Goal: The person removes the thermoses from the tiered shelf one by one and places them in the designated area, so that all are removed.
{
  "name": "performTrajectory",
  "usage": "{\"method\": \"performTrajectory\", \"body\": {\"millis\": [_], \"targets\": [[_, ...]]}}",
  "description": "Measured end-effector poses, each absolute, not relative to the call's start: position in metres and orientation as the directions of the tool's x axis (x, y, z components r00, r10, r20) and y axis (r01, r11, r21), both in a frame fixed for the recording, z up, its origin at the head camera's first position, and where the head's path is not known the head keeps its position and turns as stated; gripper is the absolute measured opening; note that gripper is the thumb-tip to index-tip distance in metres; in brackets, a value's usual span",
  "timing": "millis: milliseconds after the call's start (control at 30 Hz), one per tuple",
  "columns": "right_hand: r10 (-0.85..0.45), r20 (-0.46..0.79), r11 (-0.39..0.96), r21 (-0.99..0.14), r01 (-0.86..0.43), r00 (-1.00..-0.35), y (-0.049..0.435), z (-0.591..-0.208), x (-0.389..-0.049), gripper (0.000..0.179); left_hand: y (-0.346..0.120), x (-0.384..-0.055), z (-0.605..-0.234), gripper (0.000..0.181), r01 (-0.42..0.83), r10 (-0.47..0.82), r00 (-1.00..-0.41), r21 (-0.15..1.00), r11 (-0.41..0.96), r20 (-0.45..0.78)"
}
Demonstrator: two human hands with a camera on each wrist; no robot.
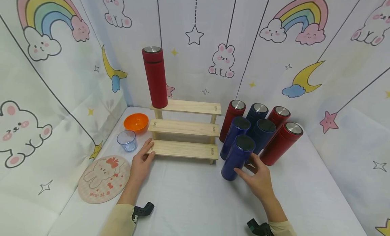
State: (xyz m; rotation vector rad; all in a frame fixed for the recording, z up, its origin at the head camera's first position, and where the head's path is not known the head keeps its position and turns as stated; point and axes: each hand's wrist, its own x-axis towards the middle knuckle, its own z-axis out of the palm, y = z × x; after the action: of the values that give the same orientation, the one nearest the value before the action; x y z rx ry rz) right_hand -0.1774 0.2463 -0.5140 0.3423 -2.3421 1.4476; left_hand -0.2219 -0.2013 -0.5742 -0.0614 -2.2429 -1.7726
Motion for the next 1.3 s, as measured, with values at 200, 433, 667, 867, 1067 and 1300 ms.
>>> {"method": "performTrajectory", "body": {"millis": [200, 433, 667, 867, 1067, 1300], "targets": [[-0.046, 0.421, 0.446, -0.803, -0.396, -0.906, 0.248, -0.512, -0.177, 0.074, -0.201, -0.222, -0.572, 0.047, 0.201, -0.143, -0.959, 0.943, 0.264, 0.245], [-0.056, 0.406, 0.451, -0.805, -0.386, -0.912, 0.25, -0.512, -0.177, 0.074, -0.201, -0.222, -0.571, 0.048, 0.172, -0.141, -0.967, 0.949, 0.265, 0.214], [-0.059, 0.455, 0.449, -0.783, -0.43, -0.889, 0.25, -0.5, -0.175, 0.073, -0.2, -0.221, -0.569, 0.049, 0.15, -0.136, -0.972, 0.95, 0.275, 0.193], [-0.032, 0.517, 0.488, -0.739, -0.465, -0.855, 0.251, -0.472, -0.174, 0.076, -0.2, -0.22, -0.569, 0.048, 0.139, -0.141, -0.973, 0.95, 0.281, 0.185], [-0.072, 0.644, 0.53, -0.622, -0.576, -0.761, 0.252, -0.431, -0.177, 0.078, -0.199, -0.221, -0.571, 0.047, 0.186, -0.139, -0.966, 0.961, 0.206, 0.217], [-0.155, 0.769, 0.461, -0.499, -0.734, -0.621, 0.245, -0.374, -0.193, 0.076, -0.201, -0.221, -0.571, 0.048, 0.195, -0.137, -0.964, 0.957, 0.214, 0.227]]}}
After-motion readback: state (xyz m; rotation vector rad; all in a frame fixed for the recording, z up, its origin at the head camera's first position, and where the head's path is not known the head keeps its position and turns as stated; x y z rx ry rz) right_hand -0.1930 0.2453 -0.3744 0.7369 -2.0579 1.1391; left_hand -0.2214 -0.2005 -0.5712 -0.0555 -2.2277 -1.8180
